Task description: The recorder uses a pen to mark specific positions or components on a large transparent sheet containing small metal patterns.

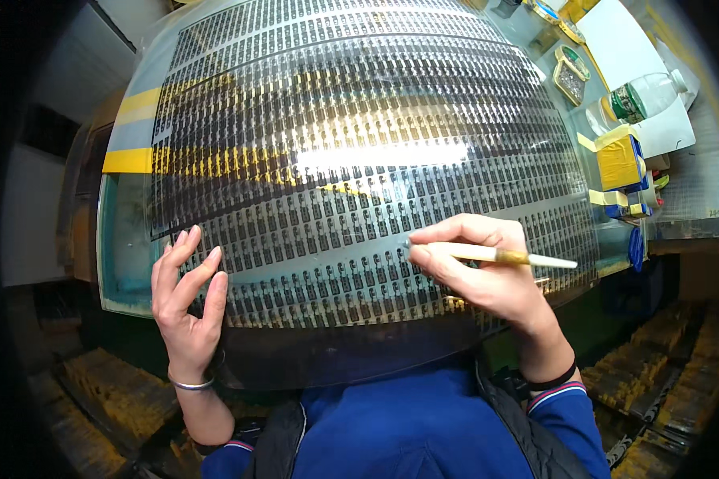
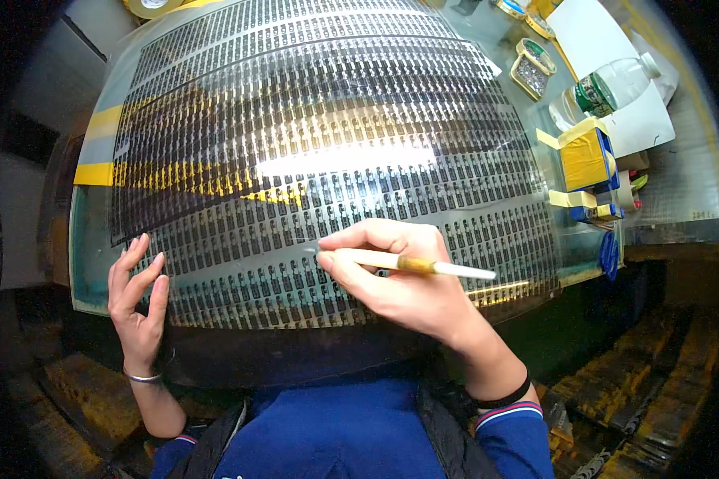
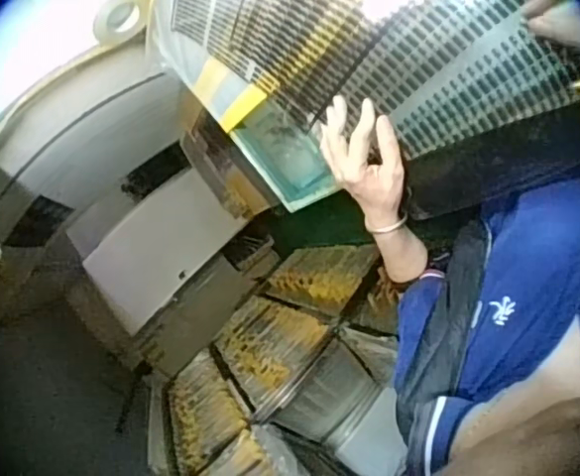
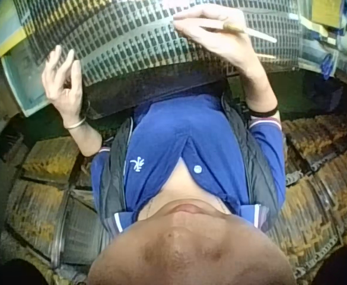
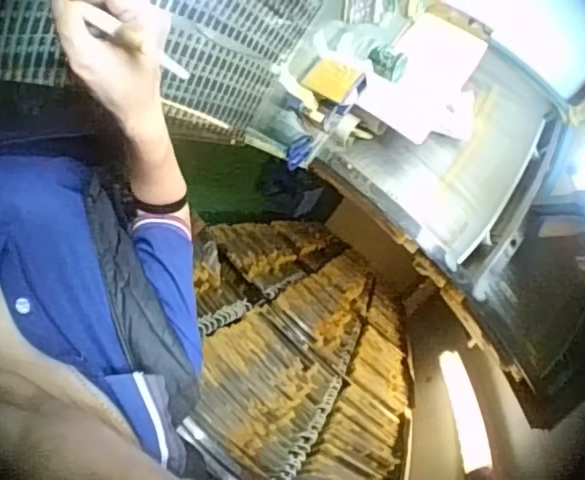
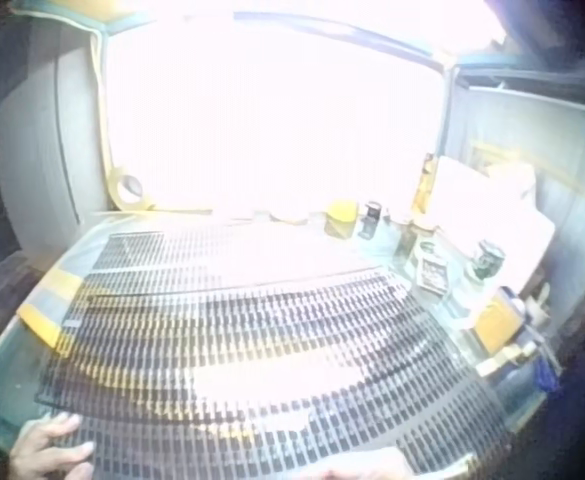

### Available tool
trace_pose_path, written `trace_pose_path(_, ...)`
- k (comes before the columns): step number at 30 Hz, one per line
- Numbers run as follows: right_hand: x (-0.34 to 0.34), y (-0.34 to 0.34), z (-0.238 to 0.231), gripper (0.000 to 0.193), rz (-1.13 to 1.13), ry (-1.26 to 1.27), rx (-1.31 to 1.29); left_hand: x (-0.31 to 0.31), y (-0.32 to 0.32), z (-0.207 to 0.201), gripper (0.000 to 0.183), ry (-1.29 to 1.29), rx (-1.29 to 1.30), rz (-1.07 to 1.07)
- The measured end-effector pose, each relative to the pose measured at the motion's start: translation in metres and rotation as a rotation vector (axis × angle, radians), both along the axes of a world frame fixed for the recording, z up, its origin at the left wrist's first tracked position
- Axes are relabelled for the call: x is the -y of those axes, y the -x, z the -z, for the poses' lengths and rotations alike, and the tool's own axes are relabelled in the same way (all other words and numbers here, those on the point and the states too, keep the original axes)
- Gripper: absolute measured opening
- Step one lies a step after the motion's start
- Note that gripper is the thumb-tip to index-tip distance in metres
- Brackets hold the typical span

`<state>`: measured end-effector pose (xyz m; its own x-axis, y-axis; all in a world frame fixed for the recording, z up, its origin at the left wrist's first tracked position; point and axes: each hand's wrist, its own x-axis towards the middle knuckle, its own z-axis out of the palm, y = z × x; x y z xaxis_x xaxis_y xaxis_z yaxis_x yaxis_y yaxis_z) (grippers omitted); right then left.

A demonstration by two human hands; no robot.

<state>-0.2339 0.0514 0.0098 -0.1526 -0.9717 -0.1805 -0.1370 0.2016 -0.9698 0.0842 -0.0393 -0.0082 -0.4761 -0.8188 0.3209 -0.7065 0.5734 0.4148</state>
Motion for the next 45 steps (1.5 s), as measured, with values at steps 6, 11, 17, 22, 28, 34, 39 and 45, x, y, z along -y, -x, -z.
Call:
trace_pose_path(6, 0.005, -0.002, 0.009, 0.013, -0.075, 0.232, -0.207, -0.001, 0.000, 0.002, 0.027, 0.027, -0.010, -0.015)
trace_pose_path(11, 0.006, -0.004, 0.008, 0.013, 0.063, 0.059, -0.029, 0.000, 0.002, 0.002, 0.026, 0.038, -0.022, -0.015)
trace_pose_path(17, 0.005, -0.001, 0.006, 0.011, 0.059, 0.039, -0.012, 0.001, -0.001, 0.001, 0.028, 0.008, -0.001, -0.006)
trace_pose_path(22, 0.005, 0.011, 0.003, 0.011, -0.158, 0.148, -0.242, 0.000, 0.001, 0.000, 0.026, 0.036, -0.025, -0.014)
trace_pose_path(28, 0.005, 0.010, 0.003, 0.012, -0.129, 0.128, -0.173, 0.000, -0.001, 0.001, 0.027, 0.003, -0.012, -0.013)
trace_pose_path(34, 0.005, 0.009, 0.006, 0.013, -0.074, 0.209, -0.185, 0.000, 0.003, 0.000, 0.025, 0.036, -0.037, -0.032)
trace_pose_path(39, 0.006, 0.001, 0.008, 0.012, 0.043, 0.058, 0.006, 0.001, 0.003, 0.001, 0.025, 0.035, -0.046, -0.028)
trace_pose_path(45, 0.004, 0.022, -0.004, 0.010, -0.369, 0.172, -0.018, 0.000, 0.003, 0.000, 0.024, 0.040, -0.042, -0.031)
